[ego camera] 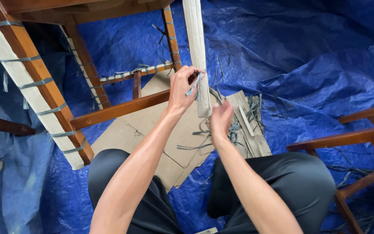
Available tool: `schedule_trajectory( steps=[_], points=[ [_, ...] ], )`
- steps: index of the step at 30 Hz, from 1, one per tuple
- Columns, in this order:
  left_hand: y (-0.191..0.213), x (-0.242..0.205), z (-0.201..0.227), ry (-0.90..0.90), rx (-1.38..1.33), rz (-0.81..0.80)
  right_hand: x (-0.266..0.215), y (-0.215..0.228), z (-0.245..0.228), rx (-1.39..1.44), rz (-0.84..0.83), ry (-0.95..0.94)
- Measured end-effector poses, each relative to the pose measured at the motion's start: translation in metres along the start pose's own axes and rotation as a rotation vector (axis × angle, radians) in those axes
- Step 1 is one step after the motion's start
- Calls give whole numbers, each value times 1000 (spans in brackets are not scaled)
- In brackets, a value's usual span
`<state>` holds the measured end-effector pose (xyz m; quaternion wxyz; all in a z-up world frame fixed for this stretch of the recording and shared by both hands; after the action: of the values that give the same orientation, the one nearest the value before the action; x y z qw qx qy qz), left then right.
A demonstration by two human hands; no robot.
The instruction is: Tying bundles of furniture components to a chair leg using thin strips for storage or transport.
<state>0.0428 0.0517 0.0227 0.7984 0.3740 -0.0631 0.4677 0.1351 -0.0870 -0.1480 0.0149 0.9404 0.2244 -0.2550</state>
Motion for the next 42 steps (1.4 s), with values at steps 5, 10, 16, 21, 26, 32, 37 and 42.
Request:
schedule_trajectory(
  steps=[5, 10, 16, 21, 26, 32, 37, 42],
  points=[
    [0, 1, 2, -56, 15, 3, -54, -37, -130, -171, -176, 980],
    [4, 3, 5, -88, 33, 21, -34, -56, -149, -356, -341, 1169],
    [15, 7, 2, 29, -35, -18, -25, -63, -157, -429, -459, 1166],
    [21, 14, 10, -35, 62, -123, -28, -67, -170, -328, -529, 1236],
    [22, 23, 17, -150, 148, -172, -10, -69, -181, -274, -608, 942],
    [28, 23, 23, -54, 110, -180, 13, -77, -166, -252, -696, 762],
    [22, 24, 26, -109, 38, -140, 16, -82, -167, -363, -758, 950],
    [22, 38, 20, -37, -33, -89, 0, -86, -180, -501, -745, 1058]
  ],
)
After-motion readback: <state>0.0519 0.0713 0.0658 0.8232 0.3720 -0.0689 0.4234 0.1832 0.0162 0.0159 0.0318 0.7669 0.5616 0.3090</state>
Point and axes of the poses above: each hand's wrist, its own x-axis towards the middle knuckle, its own y-axis out of the back of the hand, z = x × y, the point moved 6 cm from there along x, towards the middle knuckle, and after that the axes turned 13 degrees about x, right-handed, at the moved point
